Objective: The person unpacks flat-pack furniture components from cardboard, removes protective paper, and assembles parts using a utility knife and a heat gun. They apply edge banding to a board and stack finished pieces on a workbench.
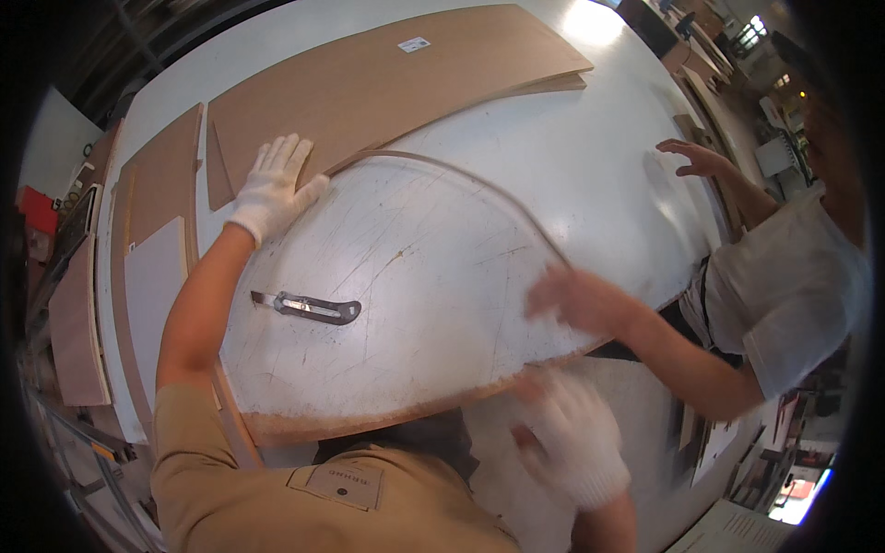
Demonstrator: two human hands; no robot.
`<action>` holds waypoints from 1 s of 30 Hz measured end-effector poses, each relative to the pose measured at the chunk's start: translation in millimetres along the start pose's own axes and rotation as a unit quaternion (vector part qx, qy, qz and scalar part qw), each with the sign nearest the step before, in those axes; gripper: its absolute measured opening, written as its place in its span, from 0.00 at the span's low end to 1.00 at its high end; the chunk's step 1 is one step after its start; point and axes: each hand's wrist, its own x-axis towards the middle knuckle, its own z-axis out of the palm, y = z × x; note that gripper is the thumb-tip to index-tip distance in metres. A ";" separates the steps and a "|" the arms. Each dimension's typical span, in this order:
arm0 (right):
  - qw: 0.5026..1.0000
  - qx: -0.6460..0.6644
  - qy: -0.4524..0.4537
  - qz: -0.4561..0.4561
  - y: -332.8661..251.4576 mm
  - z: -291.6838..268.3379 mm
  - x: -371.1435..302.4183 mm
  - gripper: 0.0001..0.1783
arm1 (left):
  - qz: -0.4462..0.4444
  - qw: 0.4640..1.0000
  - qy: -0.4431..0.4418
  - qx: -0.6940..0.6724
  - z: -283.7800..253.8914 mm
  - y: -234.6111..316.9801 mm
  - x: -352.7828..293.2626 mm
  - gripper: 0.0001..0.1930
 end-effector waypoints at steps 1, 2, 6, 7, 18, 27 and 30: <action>0.998 -0.023 0.042 -0.037 5.1 20.8 49.6 0.27 | 0.000 1.000 -0.002 0.011 2.4 1.9 -7.5 0.40; 0.992 -0.049 0.086 -0.074 11.9 42.4 99.2 0.26 | -0.001 1.000 -0.003 0.024 3.9 3.9 -13.2 0.39; 0.974 -0.164 0.154 -0.007 37.8 101.5 282.5 0.30 | -0.015 1.000 0.010 0.016 -2.5 10.6 -6.6 0.35; 0.963 -0.214 0.161 0.034 43.9 109.9 313.2 0.30 | -0.024 0.999 0.013 0.018 2.4 9.3 -9.3 0.34; 0.993 -0.076 -0.077 0.052 10.4 125.4 303.2 0.16 | -0.036 0.998 0.014 0.054 11.4 6.8 -9.2 0.33; 0.987 0.013 -0.136 0.089 -18.3 126.1 271.5 0.16 | -0.045 0.998 -0.011 0.050 7.4 5.2 -6.0 0.32; 0.981 0.034 -0.155 0.108 -26.0 120.0 263.7 0.15 | -0.041 0.997 -0.015 0.059 5.9 9.5 -6.3 0.31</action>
